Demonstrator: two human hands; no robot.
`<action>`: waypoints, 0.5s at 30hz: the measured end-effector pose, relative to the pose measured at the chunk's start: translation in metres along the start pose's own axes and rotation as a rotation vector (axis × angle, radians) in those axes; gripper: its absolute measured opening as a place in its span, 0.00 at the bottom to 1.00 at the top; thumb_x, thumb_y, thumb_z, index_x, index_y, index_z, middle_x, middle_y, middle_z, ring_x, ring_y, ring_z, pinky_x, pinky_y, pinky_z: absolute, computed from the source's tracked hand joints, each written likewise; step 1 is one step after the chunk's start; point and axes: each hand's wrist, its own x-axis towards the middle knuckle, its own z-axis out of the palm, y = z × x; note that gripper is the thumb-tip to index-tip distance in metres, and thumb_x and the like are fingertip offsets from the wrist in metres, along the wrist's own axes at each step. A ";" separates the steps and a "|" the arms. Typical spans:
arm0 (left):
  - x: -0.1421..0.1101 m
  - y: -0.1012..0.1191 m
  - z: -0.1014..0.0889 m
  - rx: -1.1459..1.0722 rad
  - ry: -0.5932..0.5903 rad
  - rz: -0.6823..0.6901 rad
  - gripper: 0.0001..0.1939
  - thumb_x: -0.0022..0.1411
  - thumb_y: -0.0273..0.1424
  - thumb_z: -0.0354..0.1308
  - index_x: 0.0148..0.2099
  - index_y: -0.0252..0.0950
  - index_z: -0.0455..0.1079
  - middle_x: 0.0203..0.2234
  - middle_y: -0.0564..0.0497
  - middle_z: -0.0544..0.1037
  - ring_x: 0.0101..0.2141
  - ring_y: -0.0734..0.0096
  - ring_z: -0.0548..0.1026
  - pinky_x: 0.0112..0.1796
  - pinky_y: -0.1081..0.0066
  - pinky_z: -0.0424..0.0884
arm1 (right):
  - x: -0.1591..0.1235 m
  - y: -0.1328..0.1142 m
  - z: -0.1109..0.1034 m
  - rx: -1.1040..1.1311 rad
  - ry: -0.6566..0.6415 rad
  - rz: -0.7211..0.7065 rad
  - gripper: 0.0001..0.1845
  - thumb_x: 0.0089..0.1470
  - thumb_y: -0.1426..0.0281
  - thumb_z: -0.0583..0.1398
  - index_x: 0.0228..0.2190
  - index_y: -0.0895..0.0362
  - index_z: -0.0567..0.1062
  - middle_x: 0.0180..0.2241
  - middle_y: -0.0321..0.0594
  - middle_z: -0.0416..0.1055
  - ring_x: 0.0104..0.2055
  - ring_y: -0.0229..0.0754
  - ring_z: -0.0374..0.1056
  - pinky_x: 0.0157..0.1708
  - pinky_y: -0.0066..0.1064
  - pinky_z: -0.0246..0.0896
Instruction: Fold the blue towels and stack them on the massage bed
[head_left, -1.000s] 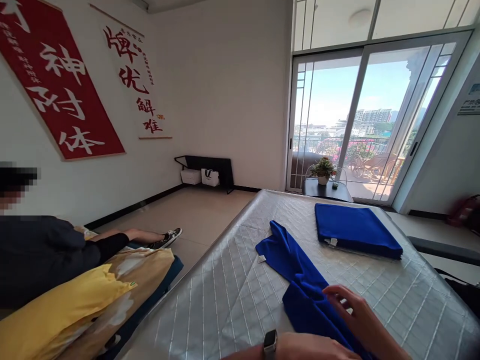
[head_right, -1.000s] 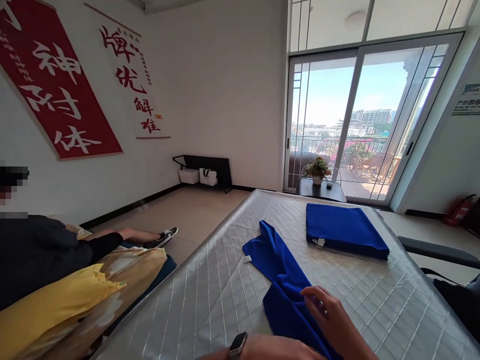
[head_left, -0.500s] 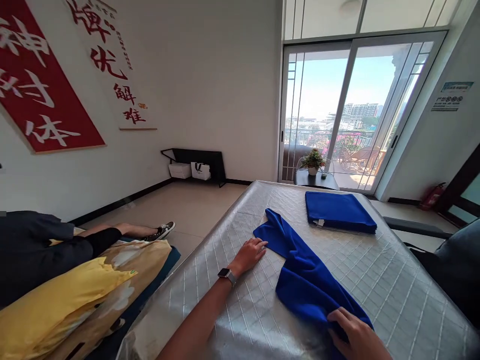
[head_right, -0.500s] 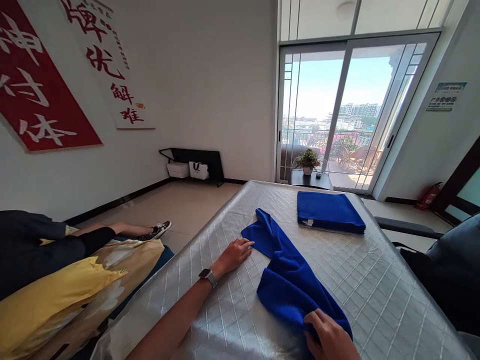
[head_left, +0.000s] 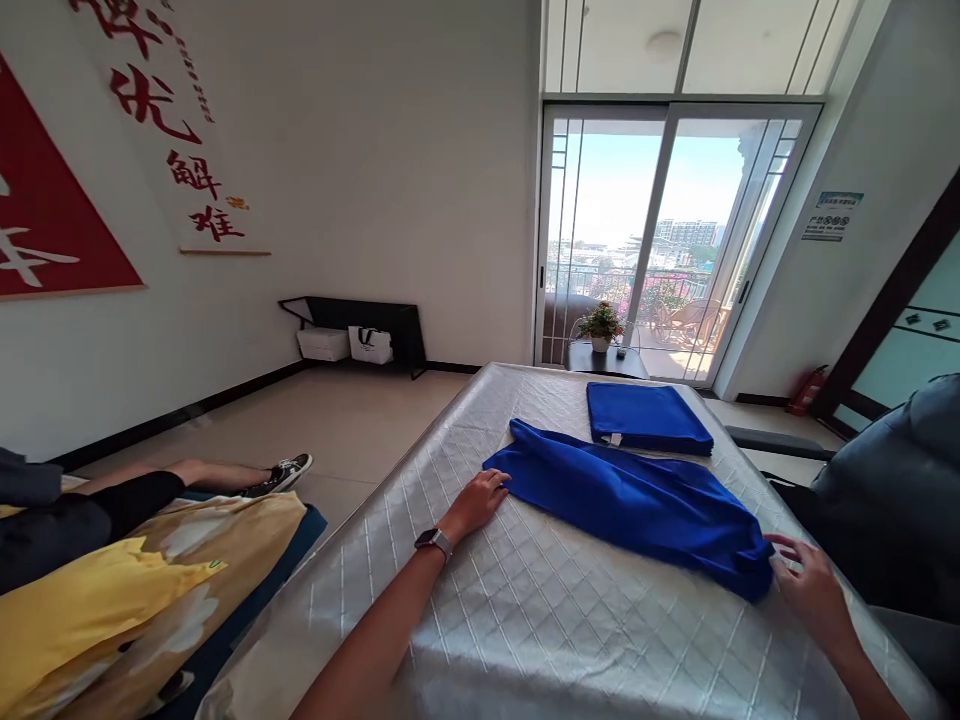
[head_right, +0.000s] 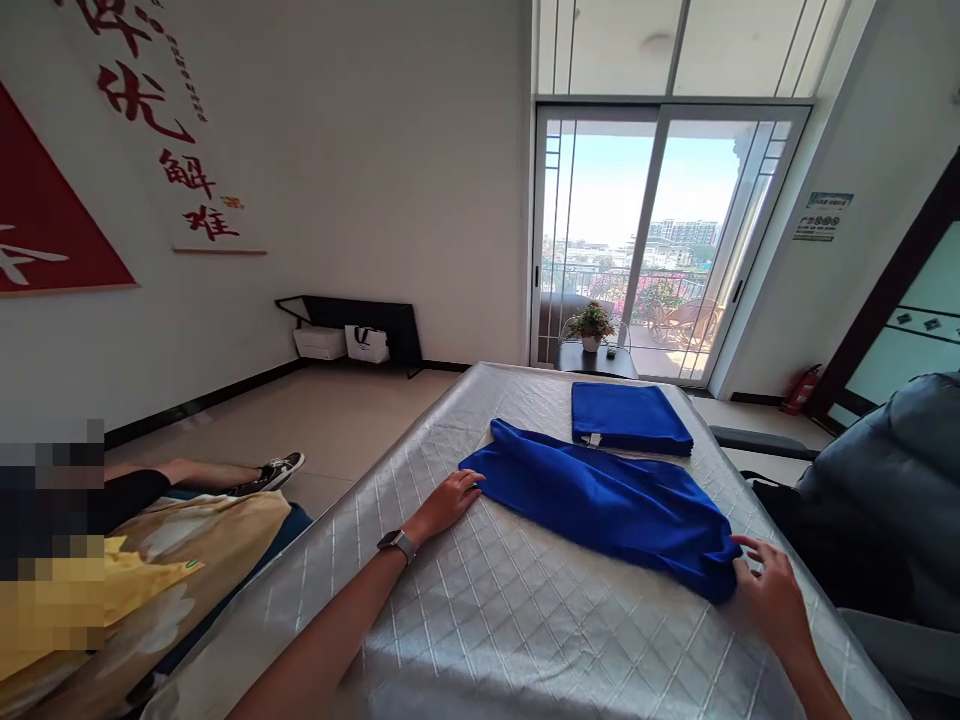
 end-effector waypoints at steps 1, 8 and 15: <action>0.001 -0.001 -0.001 -0.006 -0.004 -0.002 0.14 0.72 0.33 0.51 0.54 0.41 0.72 0.52 0.48 0.76 0.54 0.63 0.72 0.58 0.62 0.66 | -0.007 -0.003 0.003 0.004 -0.084 -0.072 0.24 0.49 0.54 0.54 0.41 0.53 0.77 0.51 0.50 0.74 0.51 0.55 0.73 0.52 0.48 0.69; 0.006 0.008 -0.011 0.014 -0.007 -0.040 0.13 0.72 0.33 0.48 0.45 0.41 0.75 0.44 0.48 0.80 0.49 0.61 0.75 0.55 0.60 0.68 | -0.016 -0.019 -0.005 -0.047 -0.454 -0.219 0.18 0.48 0.57 0.58 0.37 0.52 0.79 0.48 0.46 0.76 0.51 0.54 0.73 0.58 0.47 0.64; -0.013 0.026 -0.067 0.016 0.244 -0.152 0.20 0.74 0.39 0.37 0.51 0.37 0.68 0.45 0.43 0.78 0.46 0.57 0.76 0.50 0.55 0.72 | -0.008 0.002 -0.056 -0.049 -0.335 -0.282 0.24 0.45 0.45 0.64 0.40 0.44 0.82 0.48 0.44 0.76 0.48 0.56 0.74 0.51 0.48 0.71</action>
